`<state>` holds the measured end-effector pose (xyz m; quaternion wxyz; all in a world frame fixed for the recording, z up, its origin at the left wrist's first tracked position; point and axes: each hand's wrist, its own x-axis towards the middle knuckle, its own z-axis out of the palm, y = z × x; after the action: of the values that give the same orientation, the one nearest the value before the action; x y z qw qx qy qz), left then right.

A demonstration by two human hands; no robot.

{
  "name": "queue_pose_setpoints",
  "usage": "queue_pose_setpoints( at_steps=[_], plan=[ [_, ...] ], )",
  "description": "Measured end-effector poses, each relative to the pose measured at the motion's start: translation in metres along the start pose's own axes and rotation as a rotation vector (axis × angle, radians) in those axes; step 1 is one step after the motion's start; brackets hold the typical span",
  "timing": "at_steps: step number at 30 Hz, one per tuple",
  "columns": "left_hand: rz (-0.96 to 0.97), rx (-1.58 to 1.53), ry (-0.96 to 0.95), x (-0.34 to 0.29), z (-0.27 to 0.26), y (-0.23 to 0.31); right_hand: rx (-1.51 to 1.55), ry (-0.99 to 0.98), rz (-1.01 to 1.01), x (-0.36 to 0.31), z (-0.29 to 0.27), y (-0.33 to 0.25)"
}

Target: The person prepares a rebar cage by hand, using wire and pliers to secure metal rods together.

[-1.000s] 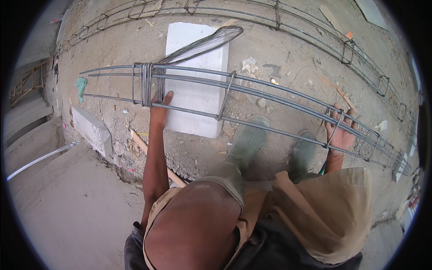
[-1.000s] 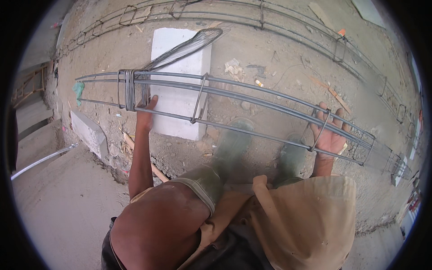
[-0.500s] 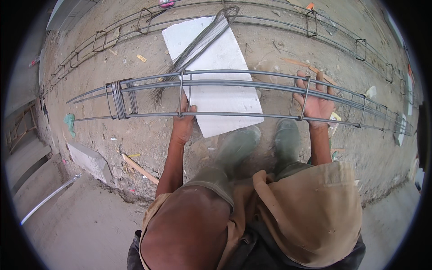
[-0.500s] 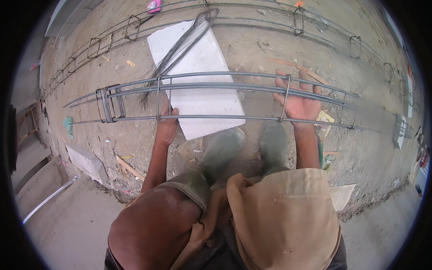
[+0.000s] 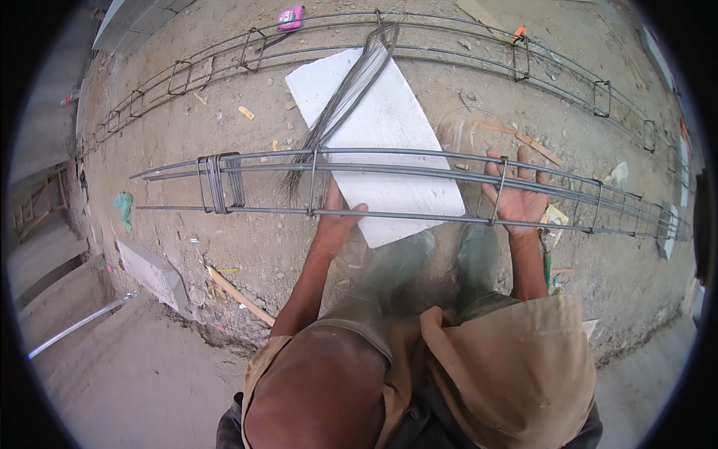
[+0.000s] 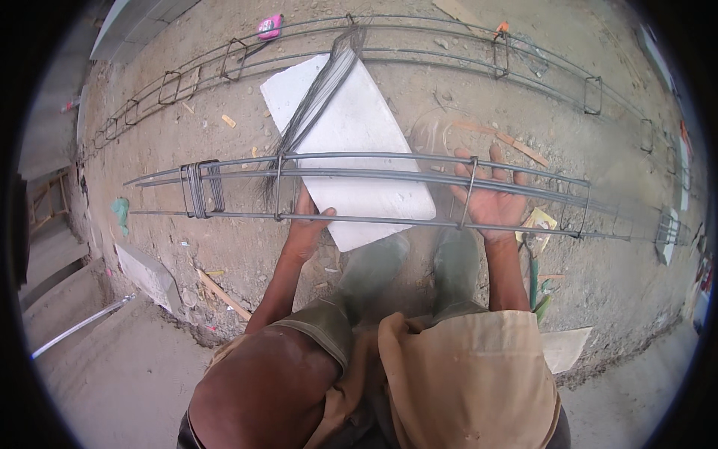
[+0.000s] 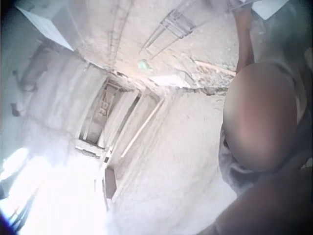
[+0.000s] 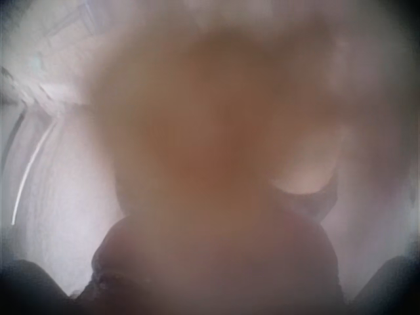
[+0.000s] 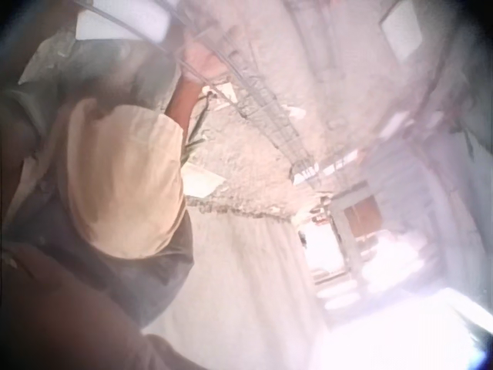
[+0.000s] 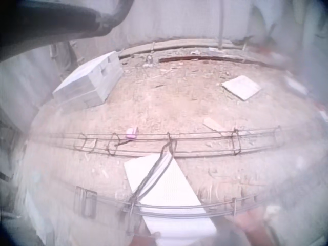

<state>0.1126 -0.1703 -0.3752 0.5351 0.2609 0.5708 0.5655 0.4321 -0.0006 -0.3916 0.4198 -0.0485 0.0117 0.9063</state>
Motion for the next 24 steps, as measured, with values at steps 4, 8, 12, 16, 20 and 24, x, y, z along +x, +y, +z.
queue_pose_setpoints(
  at_steps=[4, 8, 12, 16, 20, 24],
  plan=[
    [-0.011, 0.080, 0.044, -0.011, -0.012, 0.000, 0.027, 0.001, 0.010, 0.002, 0.005, 0.004],
    [-0.531, 0.676, -0.558, -0.035, -0.014, 0.070, -0.005, 0.044, -0.036, -0.007, 0.006, -0.006],
    [-0.508, 0.642, -0.439, 0.021, -0.019, 0.221, 0.039, 0.079, -0.012, -0.012, 0.004, 0.000],
    [0.009, 1.265, 0.115, 0.201, -0.044, 0.216, 0.066, 0.049, 0.009, -0.011, 0.001, 0.010],
    [0.235, 1.043, 0.142, 0.319, 0.004, 0.167, 0.104, 0.043, -0.001, -0.021, 0.001, 0.004],
    [-0.104, 1.113, 0.116, 0.381, 0.037, 0.128, 0.107, 0.023, 0.034, -0.013, 0.001, 0.013]
  ],
)
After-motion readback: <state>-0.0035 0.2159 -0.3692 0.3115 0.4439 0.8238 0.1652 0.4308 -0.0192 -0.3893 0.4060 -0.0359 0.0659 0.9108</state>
